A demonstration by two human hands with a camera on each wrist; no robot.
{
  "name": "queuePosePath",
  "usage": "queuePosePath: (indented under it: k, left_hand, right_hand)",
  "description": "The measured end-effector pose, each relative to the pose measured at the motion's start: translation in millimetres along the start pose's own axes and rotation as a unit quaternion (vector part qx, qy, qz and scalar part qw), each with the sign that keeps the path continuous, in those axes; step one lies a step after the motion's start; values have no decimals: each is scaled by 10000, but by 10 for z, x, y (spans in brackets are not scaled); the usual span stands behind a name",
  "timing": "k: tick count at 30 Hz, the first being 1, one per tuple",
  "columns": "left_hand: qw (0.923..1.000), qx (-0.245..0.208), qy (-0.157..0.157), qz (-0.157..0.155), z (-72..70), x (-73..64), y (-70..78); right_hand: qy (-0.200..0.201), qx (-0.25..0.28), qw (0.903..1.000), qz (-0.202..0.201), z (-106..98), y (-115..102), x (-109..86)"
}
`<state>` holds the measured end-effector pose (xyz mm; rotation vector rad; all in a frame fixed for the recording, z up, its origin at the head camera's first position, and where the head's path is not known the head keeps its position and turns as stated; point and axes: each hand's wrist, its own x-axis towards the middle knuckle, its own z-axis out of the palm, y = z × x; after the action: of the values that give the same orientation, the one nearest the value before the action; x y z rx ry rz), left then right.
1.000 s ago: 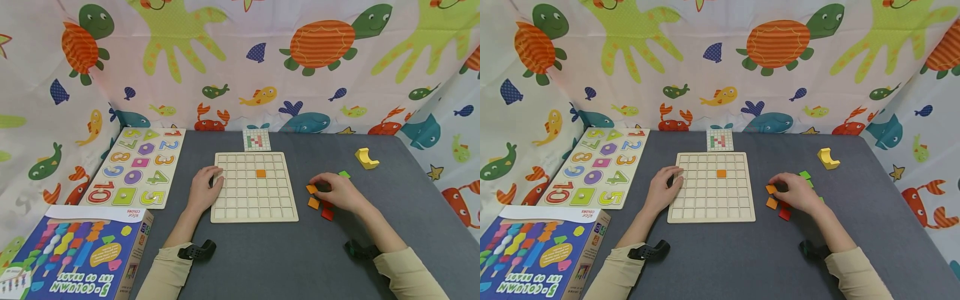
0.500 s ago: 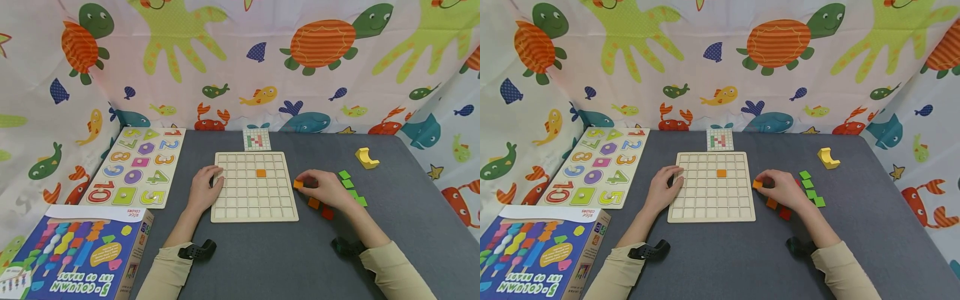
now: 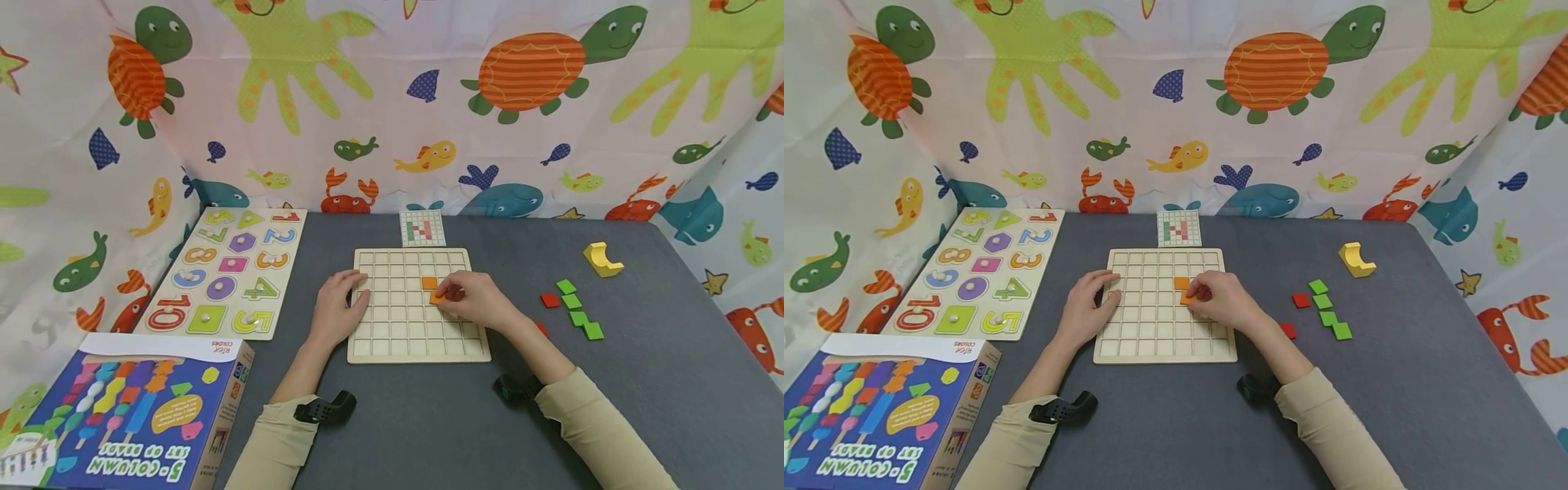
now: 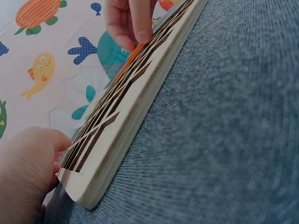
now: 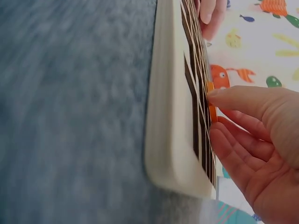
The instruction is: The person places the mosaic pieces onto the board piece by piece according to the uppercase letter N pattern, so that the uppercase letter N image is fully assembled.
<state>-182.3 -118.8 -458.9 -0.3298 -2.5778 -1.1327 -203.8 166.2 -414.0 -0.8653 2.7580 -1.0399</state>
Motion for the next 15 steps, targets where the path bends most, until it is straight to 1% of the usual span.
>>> queuePosePath:
  k: [3, 5, 10, 13, 15]
  left_hand:
    - [10000, 6, 11, 27, 2, -6, 5]
    - [10000, 9, 0, -7, 1, -7, 7]
    - [9997, 79, -161, -150, 7, 2, 0]
    - [9995, 73, -243, -194, 5, 10, -9]
    - [9993, 22, -281, -241, -2, 16, -13]
  right_hand:
    - [22, -74, 9998, -164, 27, -22, 33]
    - [44, -75, 9997, -234, 39, -35, 44]
    - [97, -79, 9993, -358, 48, -57, 49]
    - [103, -37, 9993, -359, 49, -61, 45]
    - [135, 66, 9995, -288, 44, -60, 36]
